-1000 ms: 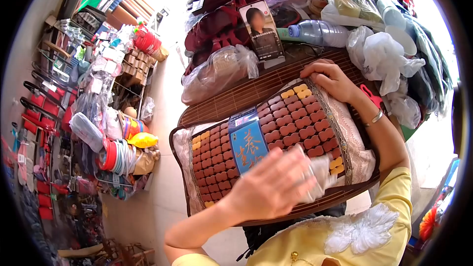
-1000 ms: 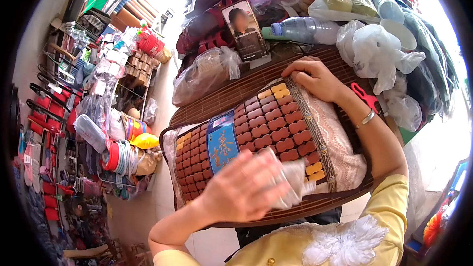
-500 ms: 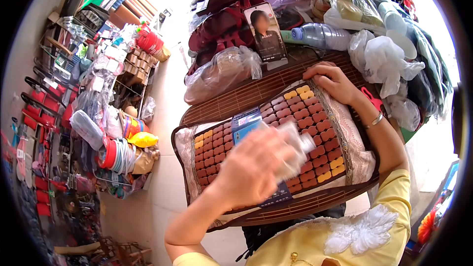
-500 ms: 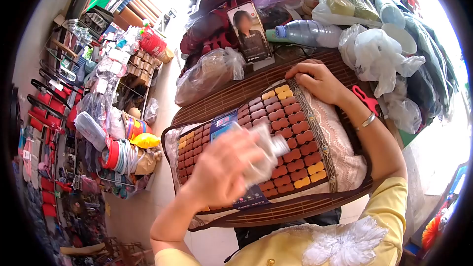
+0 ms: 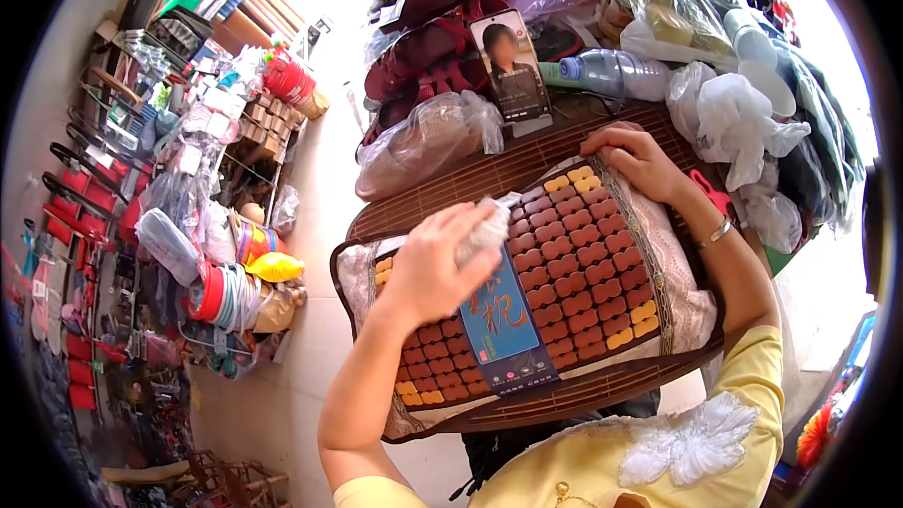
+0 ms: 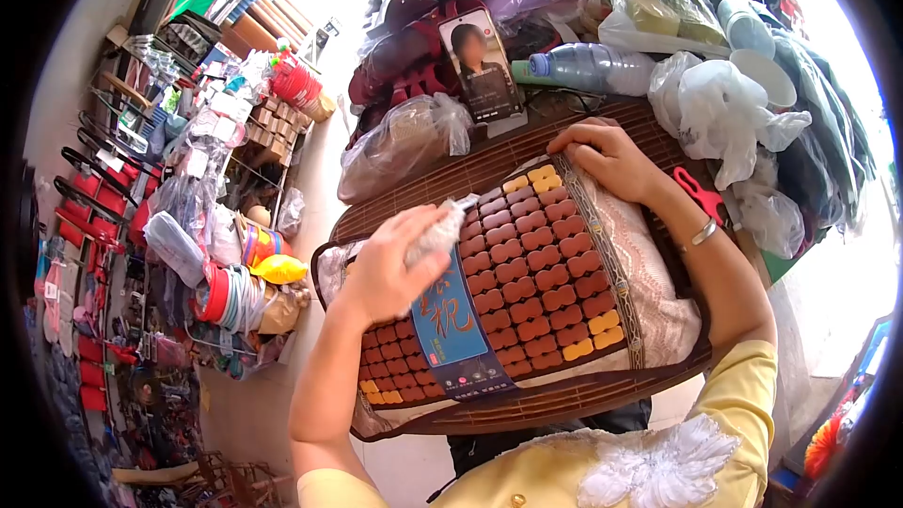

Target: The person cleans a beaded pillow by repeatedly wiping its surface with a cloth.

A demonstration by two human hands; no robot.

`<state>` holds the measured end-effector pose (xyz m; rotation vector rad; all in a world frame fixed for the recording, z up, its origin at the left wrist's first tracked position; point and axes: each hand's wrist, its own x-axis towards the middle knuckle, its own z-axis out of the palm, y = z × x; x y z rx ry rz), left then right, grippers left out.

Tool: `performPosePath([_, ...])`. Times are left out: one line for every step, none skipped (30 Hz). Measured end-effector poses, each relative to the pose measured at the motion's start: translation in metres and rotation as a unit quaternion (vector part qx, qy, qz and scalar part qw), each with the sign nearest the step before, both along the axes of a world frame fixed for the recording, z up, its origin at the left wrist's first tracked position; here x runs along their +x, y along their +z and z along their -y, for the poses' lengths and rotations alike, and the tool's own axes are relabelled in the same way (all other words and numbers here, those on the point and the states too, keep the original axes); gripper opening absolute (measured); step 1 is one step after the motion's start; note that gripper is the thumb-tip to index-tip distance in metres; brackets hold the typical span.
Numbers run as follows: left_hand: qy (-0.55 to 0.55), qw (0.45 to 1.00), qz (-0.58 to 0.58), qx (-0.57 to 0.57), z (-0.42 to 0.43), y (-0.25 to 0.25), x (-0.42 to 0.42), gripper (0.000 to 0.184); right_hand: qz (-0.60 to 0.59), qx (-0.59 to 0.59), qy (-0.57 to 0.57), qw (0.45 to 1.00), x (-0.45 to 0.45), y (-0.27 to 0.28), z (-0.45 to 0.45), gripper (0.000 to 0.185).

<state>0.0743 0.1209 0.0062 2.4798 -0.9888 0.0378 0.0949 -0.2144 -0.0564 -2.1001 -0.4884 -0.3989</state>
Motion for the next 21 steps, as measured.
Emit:
performPosePath([-0.038,0.998,0.04,0.002,0.003,-0.001,-0.009,0.056,0.002,0.0,0.01,1.0,0.001,-0.001,0.001,0.027])
performPosePath([-0.076,0.994,0.077,0.005,0.011,0.004,-0.026,0.058,0.002,0.001,0.019,1.0,0.001,-0.002,0.002,0.026])
performPosePath([-0.112,0.987,0.111,0.01,0.019,0.007,-0.043,0.059,-0.002,0.002,0.018,1.0,0.001,-0.003,0.002,0.026])
performPosePath([-0.142,0.981,0.129,0.029,0.027,0.009,-0.061,0.057,-0.003,0.004,0.015,1.0,0.001,-0.004,0.002,0.026])
performPosePath([-0.172,0.973,0.151,0.032,0.034,0.003,-0.077,0.056,-0.004,0.004,0.013,1.0,0.001,-0.004,0.002,0.026])
performPosePath([-0.202,0.963,0.175,0.033,0.037,-0.003,-0.089,0.055,-0.006,0.003,0.015,1.0,0.001,-0.004,0.001,0.026])
performPosePath([-0.201,0.963,0.174,0.032,0.037,-0.008,-0.093,0.055,-0.003,0.001,0.012,1.0,0.001,-0.003,0.001,0.026])
performPosePath([-0.215,0.957,0.193,0.035,0.038,-0.01,-0.094,0.055,0.001,-0.001,0.008,1.0,0.0,-0.003,0.001,0.026])
performPosePath([-0.23,0.949,0.211,0.038,0.039,-0.009,-0.095,0.056,-0.001,-0.002,0.008,1.0,0.001,-0.004,0.002,0.026])
performPosePath([-0.213,0.962,0.168,0.031,0.033,-0.004,-0.088,0.056,-0.009,0.002,0.01,1.0,0.001,-0.005,0.002,0.026])
performPosePath([-0.181,0.972,0.147,0.027,0.029,0.002,-0.077,0.057,-0.015,0.007,0.013,1.0,0.002,-0.005,0.003,0.026])
performPosePath([-0.148,0.981,0.127,0.024,0.024,0.006,-0.064,0.058,-0.013,0.007,0.015,1.0,0.001,-0.005,0.003,0.026])
performPosePath([-0.129,0.985,0.108,0.021,0.015,0.001,-0.046,0.06,-0.025,-0.004,0.013,1.0,0.001,-0.003,0.004,0.025])
performPosePath([-0.087,0.993,0.079,-0.002,0.008,0.002,-0.032,0.059,-0.036,-0.016,0.011,0.999,0.001,-0.002,0.004,0.025])
performPosePath([-0.043,0.998,0.036,-0.007,0.001,-0.001,-0.016,0.059,-0.033,-0.015,0.012,0.999,0.0,0.0,0.003,0.025])
performPosePath([0.0,1.0,-0.007,-0.013,-0.003,-0.003,-0.008,0.058,-0.038,-0.011,0.012,0.999,0.0,0.001,0.002,0.025])
performPosePath([0.001,1.0,-0.004,-0.013,-0.004,-0.002,-0.009,0.058,-0.043,-0.006,0.012,0.999,-0.001,0.001,0.002,0.025])
performPosePath([-0.002,1.0,0.009,-0.016,-0.004,-0.001,-0.011,0.057,-0.04,-0.005,0.012,0.999,-0.001,0.001,0.001,0.025])
performPosePath([-0.007,1.0,0.023,-0.019,-0.004,-0.001,-0.013,0.056,-0.017,0.0,0.009,1.0,0.0,-0.001,0.0,0.025])
performPosePath([-0.036,0.997,0.074,0.005,0.001,0.0,-0.026,0.055,0.003,0.006,0.007,1.0,0.0,-0.003,0.0,0.025])
performPosePath([-0.07,0.991,0.114,0.012,0.007,0.001,-0.04,0.054,0.002,0.008,0.004,1.0,0.0,-0.003,0.001,0.025])
